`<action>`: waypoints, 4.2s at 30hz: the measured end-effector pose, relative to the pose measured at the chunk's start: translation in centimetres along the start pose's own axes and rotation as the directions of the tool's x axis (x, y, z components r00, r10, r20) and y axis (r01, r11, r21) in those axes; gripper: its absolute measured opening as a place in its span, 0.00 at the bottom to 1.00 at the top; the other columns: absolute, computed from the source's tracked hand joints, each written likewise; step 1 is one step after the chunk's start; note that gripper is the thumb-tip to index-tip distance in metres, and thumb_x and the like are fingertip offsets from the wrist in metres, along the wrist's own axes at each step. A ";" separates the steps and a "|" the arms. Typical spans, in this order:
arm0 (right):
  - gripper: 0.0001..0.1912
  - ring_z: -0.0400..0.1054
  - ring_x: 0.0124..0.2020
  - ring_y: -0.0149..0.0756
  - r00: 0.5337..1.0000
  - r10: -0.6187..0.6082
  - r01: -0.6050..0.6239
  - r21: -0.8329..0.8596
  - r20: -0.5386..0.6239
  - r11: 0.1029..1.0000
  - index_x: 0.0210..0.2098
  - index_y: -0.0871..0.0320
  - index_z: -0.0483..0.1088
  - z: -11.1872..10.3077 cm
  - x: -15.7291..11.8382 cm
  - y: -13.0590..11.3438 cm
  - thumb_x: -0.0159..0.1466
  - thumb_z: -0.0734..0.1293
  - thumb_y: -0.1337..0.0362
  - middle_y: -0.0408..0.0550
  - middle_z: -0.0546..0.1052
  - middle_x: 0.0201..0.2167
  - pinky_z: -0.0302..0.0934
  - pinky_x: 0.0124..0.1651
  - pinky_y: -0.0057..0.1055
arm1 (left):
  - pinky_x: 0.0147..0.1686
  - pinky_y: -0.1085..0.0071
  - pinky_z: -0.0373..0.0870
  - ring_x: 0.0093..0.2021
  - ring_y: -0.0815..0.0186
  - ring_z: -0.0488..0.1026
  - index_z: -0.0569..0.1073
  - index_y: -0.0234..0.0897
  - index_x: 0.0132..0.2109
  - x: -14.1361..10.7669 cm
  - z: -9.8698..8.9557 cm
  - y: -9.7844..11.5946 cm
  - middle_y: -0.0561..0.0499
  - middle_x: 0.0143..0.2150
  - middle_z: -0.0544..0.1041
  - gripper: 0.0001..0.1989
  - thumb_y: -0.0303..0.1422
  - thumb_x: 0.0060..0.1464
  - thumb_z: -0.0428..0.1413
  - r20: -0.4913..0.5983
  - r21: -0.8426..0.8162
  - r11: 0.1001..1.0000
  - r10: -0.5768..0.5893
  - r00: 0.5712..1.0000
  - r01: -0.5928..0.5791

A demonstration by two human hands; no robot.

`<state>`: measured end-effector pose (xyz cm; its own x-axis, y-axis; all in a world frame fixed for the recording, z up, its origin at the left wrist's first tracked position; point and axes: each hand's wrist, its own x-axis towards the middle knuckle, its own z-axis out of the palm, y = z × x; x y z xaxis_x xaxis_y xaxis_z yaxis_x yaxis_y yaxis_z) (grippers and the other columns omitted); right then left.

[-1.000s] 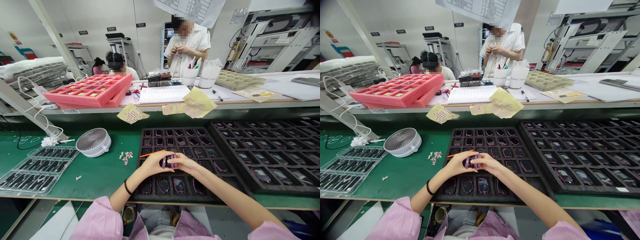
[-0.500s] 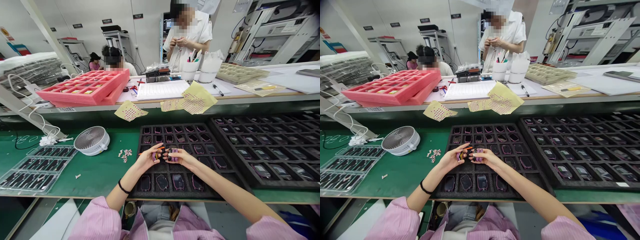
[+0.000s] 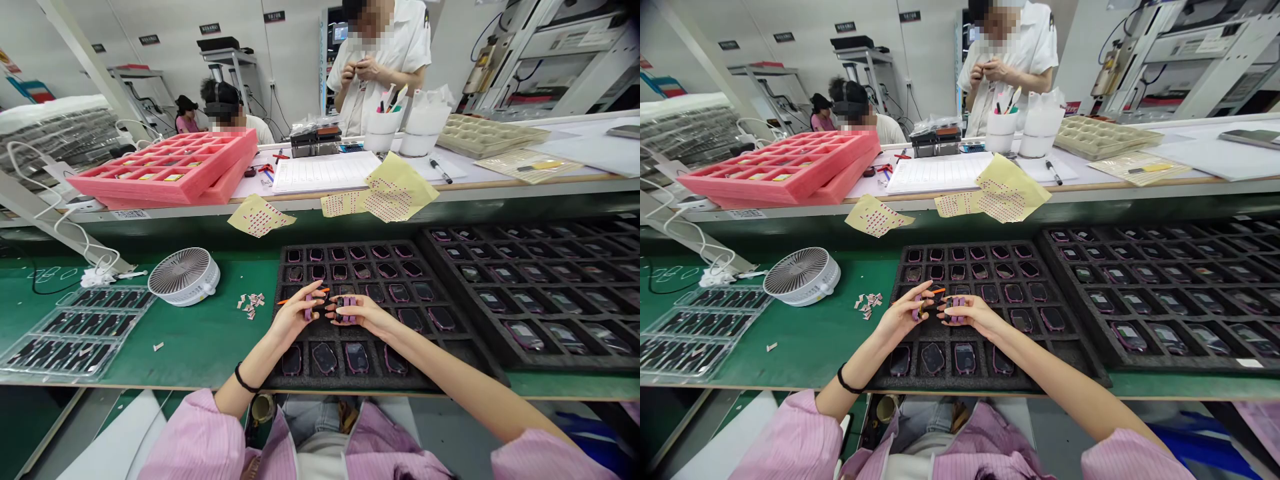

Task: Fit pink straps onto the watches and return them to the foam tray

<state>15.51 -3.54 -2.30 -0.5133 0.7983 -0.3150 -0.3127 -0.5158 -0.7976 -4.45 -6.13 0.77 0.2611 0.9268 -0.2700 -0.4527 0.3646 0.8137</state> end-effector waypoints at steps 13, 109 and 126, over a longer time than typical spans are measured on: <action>0.22 0.78 0.42 0.47 1.000 -0.012 0.012 -0.069 0.014 0.998 0.39 0.61 0.77 0.2 -0.1 0.6 0.44 0.80 0.66 0.55 0.81 0.39 0.71 0.48 0.46 | 0.61 0.58 0.58 0.53 0.58 0.69 0.76 0.40 0.51 -2.0 -3.8 -2.5 0.48 0.47 0.77 0.19 0.29 0.51 0.55 -0.054 0.675 0.670 0.464 0.884 -0.310; 0.27 0.52 0.68 0.45 0.816 -0.502 0.204 -0.955 0.287 -0.214 0.67 0.58 0.55 -3.8 -10.0 4.8 0.71 0.54 0.55 0.56 0.61 0.66 0.47 0.68 0.54 | 0.61 0.59 0.62 0.61 0.60 0.65 0.66 0.35 0.59 2.3 6.1 -2.3 0.42 0.61 0.69 0.18 0.36 0.66 0.44 0.729 0.647 -0.359 0.030 0.684 -0.673; 0.17 0.67 0.58 0.43 0.566 -0.818 0.117 -0.972 -0.102 0.202 0.55 0.51 0.70 -7.7 -19.2 5.6 0.69 0.60 0.62 0.49 0.75 0.53 0.63 0.60 0.47 | 0.44 0.65 0.72 0.47 0.55 0.73 0.69 0.35 0.49 9.5 17.2 -6.7 0.43 0.44 0.77 0.22 0.35 0.46 0.62 0.621 0.659 -0.381 -0.211 0.755 -0.648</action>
<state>29.75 -19.34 -4.74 0.0466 0.9053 0.4222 0.6541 0.2918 -0.6978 15.73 -1.33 1.61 0.8220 0.5667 -0.0566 0.5652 -0.7993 0.2040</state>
